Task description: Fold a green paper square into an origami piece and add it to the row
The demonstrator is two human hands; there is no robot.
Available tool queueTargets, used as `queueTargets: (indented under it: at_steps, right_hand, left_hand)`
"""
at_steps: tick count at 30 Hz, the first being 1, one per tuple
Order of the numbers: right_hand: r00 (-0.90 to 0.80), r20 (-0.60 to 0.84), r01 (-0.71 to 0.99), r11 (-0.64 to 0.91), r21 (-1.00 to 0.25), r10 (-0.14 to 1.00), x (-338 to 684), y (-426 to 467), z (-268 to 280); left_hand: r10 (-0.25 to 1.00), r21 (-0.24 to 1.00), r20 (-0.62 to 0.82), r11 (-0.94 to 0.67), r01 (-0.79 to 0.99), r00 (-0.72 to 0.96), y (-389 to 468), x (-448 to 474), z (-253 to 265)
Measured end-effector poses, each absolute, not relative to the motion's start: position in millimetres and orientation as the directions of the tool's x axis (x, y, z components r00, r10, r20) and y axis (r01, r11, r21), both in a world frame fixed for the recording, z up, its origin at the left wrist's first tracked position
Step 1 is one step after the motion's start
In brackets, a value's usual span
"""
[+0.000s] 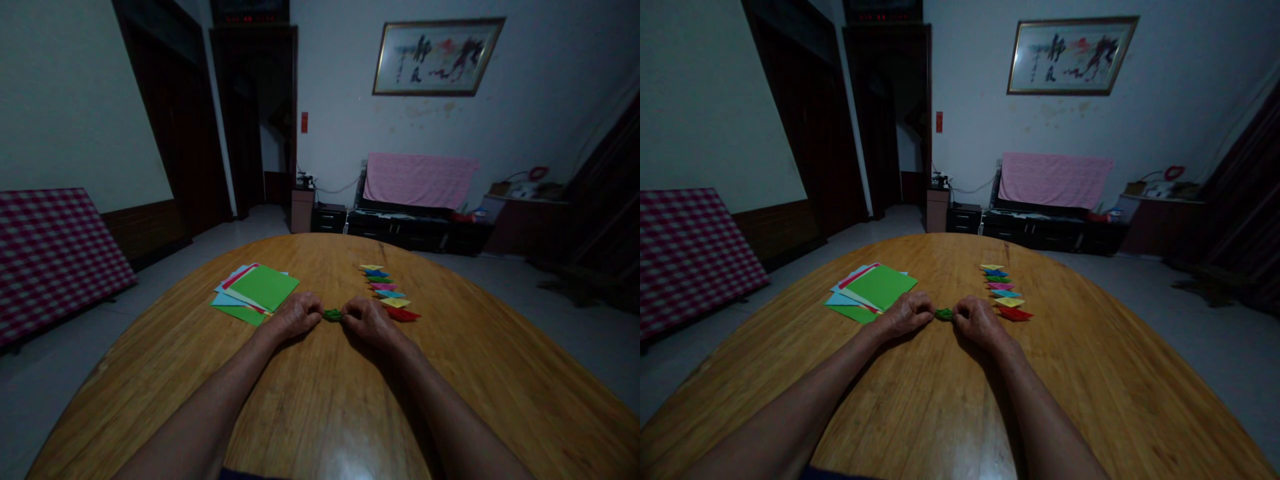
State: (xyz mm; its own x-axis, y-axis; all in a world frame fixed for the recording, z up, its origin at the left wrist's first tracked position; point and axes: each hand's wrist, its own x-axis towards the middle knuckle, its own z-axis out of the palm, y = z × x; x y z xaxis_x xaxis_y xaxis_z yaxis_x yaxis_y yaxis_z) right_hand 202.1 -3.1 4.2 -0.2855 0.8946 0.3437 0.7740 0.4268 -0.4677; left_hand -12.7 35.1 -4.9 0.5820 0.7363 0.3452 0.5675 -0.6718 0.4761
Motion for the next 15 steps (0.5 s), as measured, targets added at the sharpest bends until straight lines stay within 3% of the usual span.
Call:
queueTargets:
  at_steps: [8, 15]
  right_hand:
    - [-0.285, 0.335, 0.768, 0.423, -0.480, 0.898, 201.6, -4.2, 5.0]
    - [-0.286, 0.334, 0.773, 0.422, -0.473, 0.898, 200.7, -4.6, 6.1]
  left_hand:
    - [0.752, 0.505, 0.333, -0.652, 0.566, 0.568, 35.2, -12.7, -5.6]
    - [0.725, 0.445, 0.338, -0.685, 0.576, 0.601, 34.1, -12.6, -4.1]
